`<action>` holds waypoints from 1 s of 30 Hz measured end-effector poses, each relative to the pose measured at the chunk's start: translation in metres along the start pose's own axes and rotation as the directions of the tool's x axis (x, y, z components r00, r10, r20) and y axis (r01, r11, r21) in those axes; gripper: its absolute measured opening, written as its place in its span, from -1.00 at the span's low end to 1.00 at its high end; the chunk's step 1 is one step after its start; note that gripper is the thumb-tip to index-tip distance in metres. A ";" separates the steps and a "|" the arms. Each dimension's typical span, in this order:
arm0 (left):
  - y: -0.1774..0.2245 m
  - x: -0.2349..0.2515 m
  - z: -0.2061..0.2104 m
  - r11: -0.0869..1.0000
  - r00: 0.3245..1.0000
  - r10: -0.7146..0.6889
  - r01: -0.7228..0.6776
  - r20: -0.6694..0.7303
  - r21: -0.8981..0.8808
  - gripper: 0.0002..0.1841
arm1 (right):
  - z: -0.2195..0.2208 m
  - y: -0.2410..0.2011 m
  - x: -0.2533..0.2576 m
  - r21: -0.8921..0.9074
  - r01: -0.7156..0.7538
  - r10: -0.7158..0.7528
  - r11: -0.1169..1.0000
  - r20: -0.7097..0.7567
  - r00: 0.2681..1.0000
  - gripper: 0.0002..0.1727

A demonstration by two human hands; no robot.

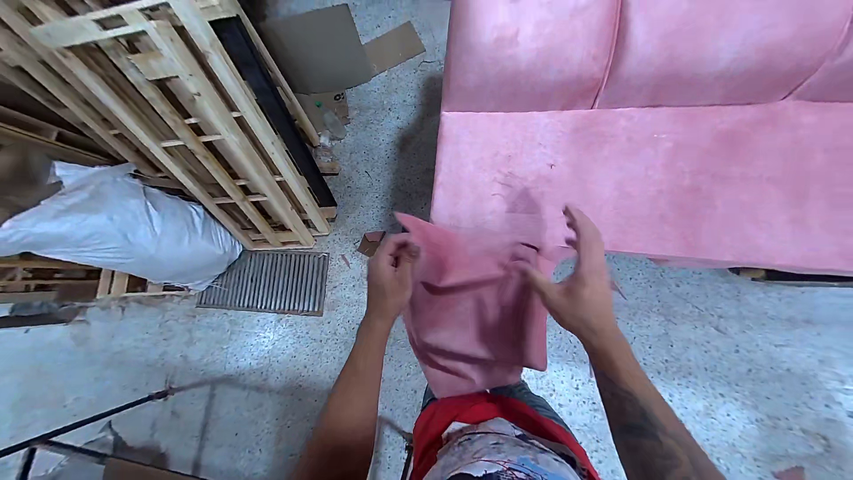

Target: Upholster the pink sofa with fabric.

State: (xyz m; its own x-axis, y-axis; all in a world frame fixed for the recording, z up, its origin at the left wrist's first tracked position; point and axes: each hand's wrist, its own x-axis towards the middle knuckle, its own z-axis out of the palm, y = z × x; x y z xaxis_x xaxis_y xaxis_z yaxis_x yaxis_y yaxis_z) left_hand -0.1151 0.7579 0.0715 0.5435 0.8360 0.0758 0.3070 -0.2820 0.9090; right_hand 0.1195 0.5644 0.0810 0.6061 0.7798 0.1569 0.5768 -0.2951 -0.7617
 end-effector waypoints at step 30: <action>-0.036 0.032 0.005 0.774 0.914 0.075 -0.305 0.398 0.555 -0.62 | 0.001 0.094 -0.046 0.431 -0.429 0.430 0.794 0.101 0.897 -0.61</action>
State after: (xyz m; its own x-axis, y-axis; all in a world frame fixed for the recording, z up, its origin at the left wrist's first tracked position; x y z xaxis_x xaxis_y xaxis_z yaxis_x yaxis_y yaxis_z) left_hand -0.1049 0.7927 0.0389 0.8311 0.5555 -0.0258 0.5053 -0.7349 0.4524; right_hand 0.1448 0.5017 0.0014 0.7367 0.6281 -0.2503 -0.0379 -0.3313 -0.9428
